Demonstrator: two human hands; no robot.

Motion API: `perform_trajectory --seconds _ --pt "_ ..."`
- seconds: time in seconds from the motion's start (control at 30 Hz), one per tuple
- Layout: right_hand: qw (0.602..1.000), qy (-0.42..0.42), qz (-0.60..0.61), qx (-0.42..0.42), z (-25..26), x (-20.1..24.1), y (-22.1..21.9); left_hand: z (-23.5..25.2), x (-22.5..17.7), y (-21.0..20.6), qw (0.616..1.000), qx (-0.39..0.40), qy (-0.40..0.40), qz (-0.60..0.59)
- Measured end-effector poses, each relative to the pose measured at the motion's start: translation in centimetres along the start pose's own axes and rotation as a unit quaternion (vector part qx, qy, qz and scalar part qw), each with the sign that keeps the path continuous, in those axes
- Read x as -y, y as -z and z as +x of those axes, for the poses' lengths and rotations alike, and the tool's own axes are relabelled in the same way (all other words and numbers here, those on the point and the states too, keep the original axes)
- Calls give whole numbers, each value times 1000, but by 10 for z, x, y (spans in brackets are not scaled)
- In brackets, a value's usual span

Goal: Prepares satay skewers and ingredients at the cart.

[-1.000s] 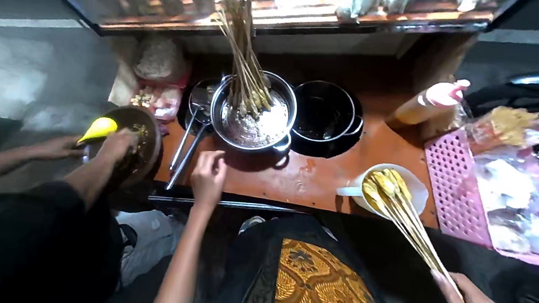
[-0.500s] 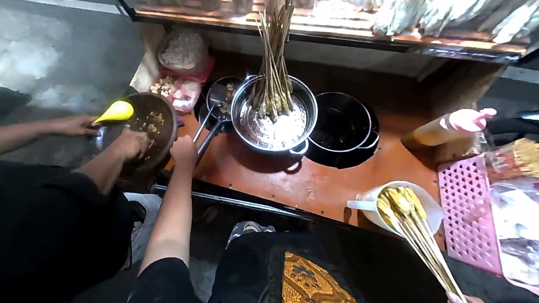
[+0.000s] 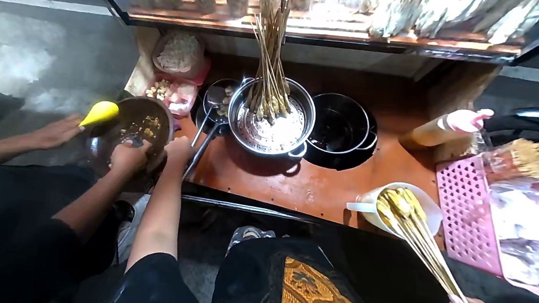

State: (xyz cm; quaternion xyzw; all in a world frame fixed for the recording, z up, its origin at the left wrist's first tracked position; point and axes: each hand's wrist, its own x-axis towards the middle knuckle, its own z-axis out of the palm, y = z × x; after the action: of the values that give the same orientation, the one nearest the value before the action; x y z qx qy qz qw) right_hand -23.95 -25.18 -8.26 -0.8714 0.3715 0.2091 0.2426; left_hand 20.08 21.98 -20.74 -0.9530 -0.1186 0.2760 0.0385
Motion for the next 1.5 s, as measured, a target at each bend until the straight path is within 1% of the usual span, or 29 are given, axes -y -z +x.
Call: perform_trajectory --seconds 0.07,0.13,0.27,0.5,0.57,0.67,0.8,0.9,1.03,1.2,1.3,1.37,1.43,1.47,1.5 --pt "1000 -2 2 5 0 1 1 -4 0 3 1000 -7 2 -30" --pt "1000 1 8 6 0 0 0 -3 5 -2 998 -41 -9 -52" --pt "1000 -2 10 5 1 0 0 -8 13 -2 992 -82 -16 -95" --pt "1000 -19 11 4 -2 4 0 -28 17 2 980 -122 -17 -158" --pt "1000 -18 12 1 -3 5 -1 -45 14 8 978 -128 -14 -165" --pt "1000 -9 16 -5 -4 5 -2 -87 3 28 977 -127 -18 -168" --pt "1000 -6 21 -8 -3 3 -4 -78 14 4 958 -184 -5 -221" --pt "999 3 23 -28 -4 -2 -8 -95 14 1 938 -205 -11 -278" --pt "998 8 33 -55 -4 -4 -12 -134 10 -5 913 -229 -47 -334" --pt "996 13 47 -73 -3 -8 -19 -174 16 -24 904 -234 -119 -338" --pt "996 8 54 -75 -5 -9 -19 -200 24 -42 894 -259 -196 -310" --pt "995 2 59 -76 -4 -8 -18 -217 22 -49 877 -290 -259 -284" --pt "995 -7 66 -77 -4 -7 -18 -232 11 -50 854 -310 -319 -268" --pt "995 -12 68 -72 -4 -5 -17 -238 0 -48 844 -300 -347 -278" --pt "995 -13 69 -71 -4 -4 -16 -243 -13 -46 833 -273 -374 -303"
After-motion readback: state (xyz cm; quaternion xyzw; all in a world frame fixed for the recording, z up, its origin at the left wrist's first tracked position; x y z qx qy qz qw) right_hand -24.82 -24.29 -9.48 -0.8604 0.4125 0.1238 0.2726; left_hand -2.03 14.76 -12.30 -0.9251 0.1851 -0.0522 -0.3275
